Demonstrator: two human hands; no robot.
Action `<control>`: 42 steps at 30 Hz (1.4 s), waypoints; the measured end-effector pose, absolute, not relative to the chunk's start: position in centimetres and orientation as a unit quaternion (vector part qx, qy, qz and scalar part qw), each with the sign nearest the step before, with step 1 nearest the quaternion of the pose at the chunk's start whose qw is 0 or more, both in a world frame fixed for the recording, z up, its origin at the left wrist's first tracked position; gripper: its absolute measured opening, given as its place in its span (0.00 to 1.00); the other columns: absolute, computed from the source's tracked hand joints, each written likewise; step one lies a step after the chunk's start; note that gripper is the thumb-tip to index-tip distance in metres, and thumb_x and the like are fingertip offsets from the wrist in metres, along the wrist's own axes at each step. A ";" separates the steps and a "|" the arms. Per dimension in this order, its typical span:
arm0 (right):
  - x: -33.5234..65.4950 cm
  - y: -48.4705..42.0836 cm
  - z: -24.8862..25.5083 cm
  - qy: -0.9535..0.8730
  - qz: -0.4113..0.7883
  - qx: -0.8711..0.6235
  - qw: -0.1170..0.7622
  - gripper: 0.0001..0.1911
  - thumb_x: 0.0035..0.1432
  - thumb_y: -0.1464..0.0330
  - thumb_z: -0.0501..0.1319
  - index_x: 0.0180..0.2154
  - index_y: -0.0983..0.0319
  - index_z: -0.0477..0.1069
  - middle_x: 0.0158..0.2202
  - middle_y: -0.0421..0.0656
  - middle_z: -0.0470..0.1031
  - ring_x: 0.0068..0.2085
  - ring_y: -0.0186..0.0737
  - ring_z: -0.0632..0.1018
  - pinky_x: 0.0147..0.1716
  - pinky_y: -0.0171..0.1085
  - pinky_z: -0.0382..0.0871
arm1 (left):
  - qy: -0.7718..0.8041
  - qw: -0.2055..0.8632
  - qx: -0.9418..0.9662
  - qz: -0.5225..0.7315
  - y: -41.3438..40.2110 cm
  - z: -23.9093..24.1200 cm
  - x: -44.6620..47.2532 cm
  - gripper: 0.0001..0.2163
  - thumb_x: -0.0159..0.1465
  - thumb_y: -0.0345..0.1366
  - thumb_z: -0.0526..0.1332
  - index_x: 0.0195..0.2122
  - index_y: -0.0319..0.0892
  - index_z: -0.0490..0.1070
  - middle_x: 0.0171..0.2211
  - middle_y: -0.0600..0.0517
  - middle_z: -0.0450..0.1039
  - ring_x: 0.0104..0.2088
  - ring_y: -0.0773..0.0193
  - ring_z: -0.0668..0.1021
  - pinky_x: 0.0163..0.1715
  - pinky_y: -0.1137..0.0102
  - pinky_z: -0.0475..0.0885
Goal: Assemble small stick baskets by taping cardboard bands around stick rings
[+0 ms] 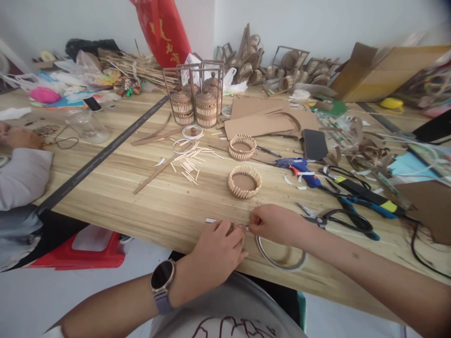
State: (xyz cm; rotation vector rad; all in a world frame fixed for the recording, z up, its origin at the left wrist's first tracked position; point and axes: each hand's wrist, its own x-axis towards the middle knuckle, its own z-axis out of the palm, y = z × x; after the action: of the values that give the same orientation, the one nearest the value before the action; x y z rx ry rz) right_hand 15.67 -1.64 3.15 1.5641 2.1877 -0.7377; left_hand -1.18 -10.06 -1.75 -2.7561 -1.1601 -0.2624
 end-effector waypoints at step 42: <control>15.8 -4.6 5.7 0.799 -0.231 0.549 0.082 0.10 0.57 0.71 0.56 0.31 0.60 0.76 0.32 0.44 0.81 0.34 0.44 0.79 0.28 0.35 0.59 | -0.446 -0.359 -0.809 -0.132 -4.9 2.5 -0.3 0.09 0.59 0.32 0.54 0.23 0.40 0.68 0.21 0.55 0.69 0.24 0.67 0.69 0.23 0.71 0.55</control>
State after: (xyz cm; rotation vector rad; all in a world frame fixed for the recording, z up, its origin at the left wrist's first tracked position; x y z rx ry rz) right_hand 15.84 -4.58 5.65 1.6405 2.3862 -0.6897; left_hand -0.28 -4.88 2.46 -3.3590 -1.8534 -0.5469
